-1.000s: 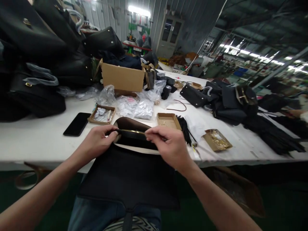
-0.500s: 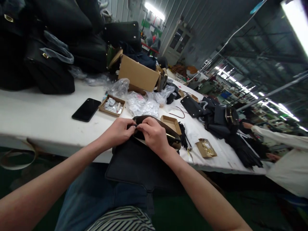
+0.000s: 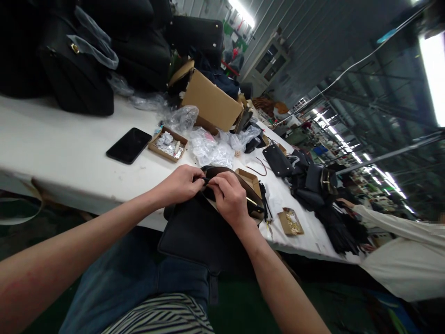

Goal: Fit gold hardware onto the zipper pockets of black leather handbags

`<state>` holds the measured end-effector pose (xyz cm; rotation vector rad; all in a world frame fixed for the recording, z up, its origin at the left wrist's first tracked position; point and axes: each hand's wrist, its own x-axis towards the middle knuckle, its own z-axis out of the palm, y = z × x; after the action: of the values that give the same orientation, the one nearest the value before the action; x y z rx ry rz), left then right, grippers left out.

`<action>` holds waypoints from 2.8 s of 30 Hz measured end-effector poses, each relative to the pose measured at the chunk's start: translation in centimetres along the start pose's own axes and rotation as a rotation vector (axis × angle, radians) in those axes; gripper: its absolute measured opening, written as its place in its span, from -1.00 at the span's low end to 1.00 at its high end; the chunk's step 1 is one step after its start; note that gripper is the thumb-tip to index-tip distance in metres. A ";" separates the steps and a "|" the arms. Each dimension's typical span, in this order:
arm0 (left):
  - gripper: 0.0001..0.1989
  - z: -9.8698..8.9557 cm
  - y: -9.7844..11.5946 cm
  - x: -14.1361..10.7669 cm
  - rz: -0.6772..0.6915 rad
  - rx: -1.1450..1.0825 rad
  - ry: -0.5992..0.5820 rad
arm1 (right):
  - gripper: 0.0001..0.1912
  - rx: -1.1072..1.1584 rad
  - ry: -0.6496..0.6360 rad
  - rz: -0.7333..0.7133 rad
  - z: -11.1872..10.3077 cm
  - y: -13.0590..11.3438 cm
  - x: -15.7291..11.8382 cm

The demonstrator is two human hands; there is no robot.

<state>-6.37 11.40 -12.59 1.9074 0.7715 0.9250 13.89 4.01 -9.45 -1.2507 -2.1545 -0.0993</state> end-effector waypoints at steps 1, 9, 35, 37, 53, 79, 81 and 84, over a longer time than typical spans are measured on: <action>-0.75 0.0 0.0 0.0 -0.001 -0.006 0.001 | -0.83 -0.032 -0.024 -0.002 -0.1 -0.1 0.1; -0.79 0.2 -0.1 -0.2 0.006 -0.057 0.020 | -0.84 -0.134 -0.138 -0.063 -0.3 -0.5 0.9; -0.81 0.2 -0.4 -0.6 0.028 -0.054 0.020 | -0.86 0.047 -0.105 -0.008 0.4 -0.6 1.0; -0.81 0.2 -0.4 -0.6 0.032 -0.049 0.018 | -0.87 0.042 -0.113 -0.017 0.4 -0.5 1.0; -0.77 0.3 -0.7 -0.6 0.034 0.007 -0.019 | -0.89 0.032 -0.129 -0.024 0.5 -0.8 1.1; -0.47 -0.3 0.0 -0.5 -0.211 0.212 -0.035 | -0.81 0.020 -0.198 -0.039 -1.9 -0.1 1.8; -0.48 0.0 -0.5 -0.8 -0.166 0.278 -0.009 | -0.82 0.031 -0.191 -0.057 -2.1 -0.1 1.7; -0.49 0.5 -2.0 -1.4 -0.075 0.386 0.060 | -0.83 0.033 -0.187 -0.067 -2.2 -0.1 1.6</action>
<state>-6.96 10.99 -14.96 2.1699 1.1142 0.8341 14.33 4.34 -6.78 -1.2112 -2.3483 0.0260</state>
